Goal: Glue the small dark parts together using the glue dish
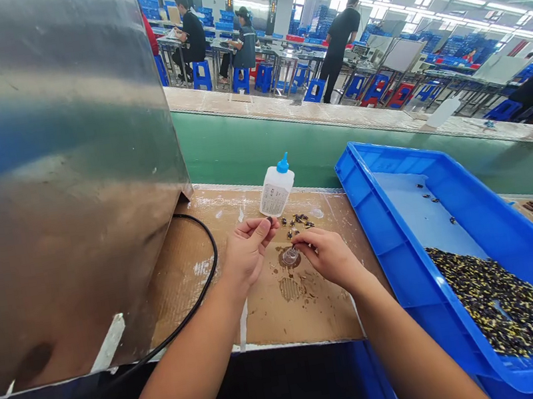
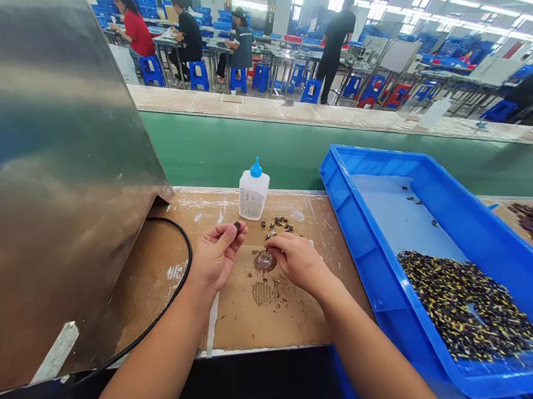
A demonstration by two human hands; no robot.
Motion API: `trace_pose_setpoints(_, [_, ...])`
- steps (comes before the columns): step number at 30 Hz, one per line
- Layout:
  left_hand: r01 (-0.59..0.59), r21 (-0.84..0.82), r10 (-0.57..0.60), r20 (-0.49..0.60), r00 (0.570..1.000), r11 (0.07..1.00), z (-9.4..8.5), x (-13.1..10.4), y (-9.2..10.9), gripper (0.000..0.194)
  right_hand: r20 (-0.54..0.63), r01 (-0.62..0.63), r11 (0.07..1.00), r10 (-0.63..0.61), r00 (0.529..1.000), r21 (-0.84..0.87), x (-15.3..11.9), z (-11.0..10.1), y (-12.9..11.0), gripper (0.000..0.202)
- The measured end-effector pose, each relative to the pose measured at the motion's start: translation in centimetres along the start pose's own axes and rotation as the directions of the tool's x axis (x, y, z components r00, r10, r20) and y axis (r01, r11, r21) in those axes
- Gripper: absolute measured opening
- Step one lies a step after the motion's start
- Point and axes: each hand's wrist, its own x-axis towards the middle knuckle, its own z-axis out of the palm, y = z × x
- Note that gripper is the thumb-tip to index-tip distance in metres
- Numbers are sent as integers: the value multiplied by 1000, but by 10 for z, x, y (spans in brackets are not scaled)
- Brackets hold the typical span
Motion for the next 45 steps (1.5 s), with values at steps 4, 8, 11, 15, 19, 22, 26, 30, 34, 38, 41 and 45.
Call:
trace_pose_setpoints(4, [-1, 5, 1, -1, 1000, 1000, 0, 0, -1, 47, -21, -2, 1000, 2, 1000, 6, 0, 3, 7, 18])
trace_pose_setpoints(8, [0, 4, 0, -9, 1000, 1000, -1, 0, -1, 45, -54, -7, 1000, 7, 998, 4, 1, 4, 13, 19])
trace_pose_setpoints(11, [3, 3, -3, -10, 1000, 1000, -1, 0, 0, 46, -59, 6, 1000, -5, 998, 12, 1, 3, 11, 19])
trace_pose_setpoints(15, [13, 2, -13, -14, 1000, 1000, -1, 0, 0, 46, -38, 27, 999, -26, 999, 27, 0, 3, 7, 19])
trace_pose_setpoints(19, [28, -3, -28, -24, 999, 1000, -2, 0, -1, 45, -31, 20, 998, -19, 999, 52, 4, 5, 12, 19])
trace_pose_setpoints(22, [43, -15, -43, -32, 999, 999, -2, 0, 1, 44, -77, 6, 998, -1, 997, 65, 9, 2, 16, 18])
trace_pose_setpoints(26, [64, -33, -65, -29, 997, 997, -1, -3, 7, 46, -180, -24, 973, 67, 981, 227, 16, -6, 11, 17])
trace_pose_setpoints(30, [90, -77, -90, 0, 996, 993, 1, -8, 10, 43, -143, -80, 818, 194, 971, 569, 17, -14, -3, 21])
trace_pose_setpoints(34, [116, -107, -115, 21, 993, 987, 2, -15, 8, 37, -172, -43, 719, 224, 959, 694, 13, -19, -20, 19])
trace_pose_setpoints(38, [146, -98, -142, 49, 989, 984, 5, -20, 6, 31, -366, 149, 778, 110, 924, 610, 6, -9, -33, 8])
trace_pose_setpoints(41, [149, -80, -144, 68, 987, 986, 8, -23, 4, 28, -484, 279, 792, 24, 875, 544, 0, 2, -38, 21])
trace_pose_setpoints(45, [123, -25, -119, 121, 986, 992, 11, -27, 2, 23, -559, 339, 841, -54, 827, 421, -3, 6, -40, 30])
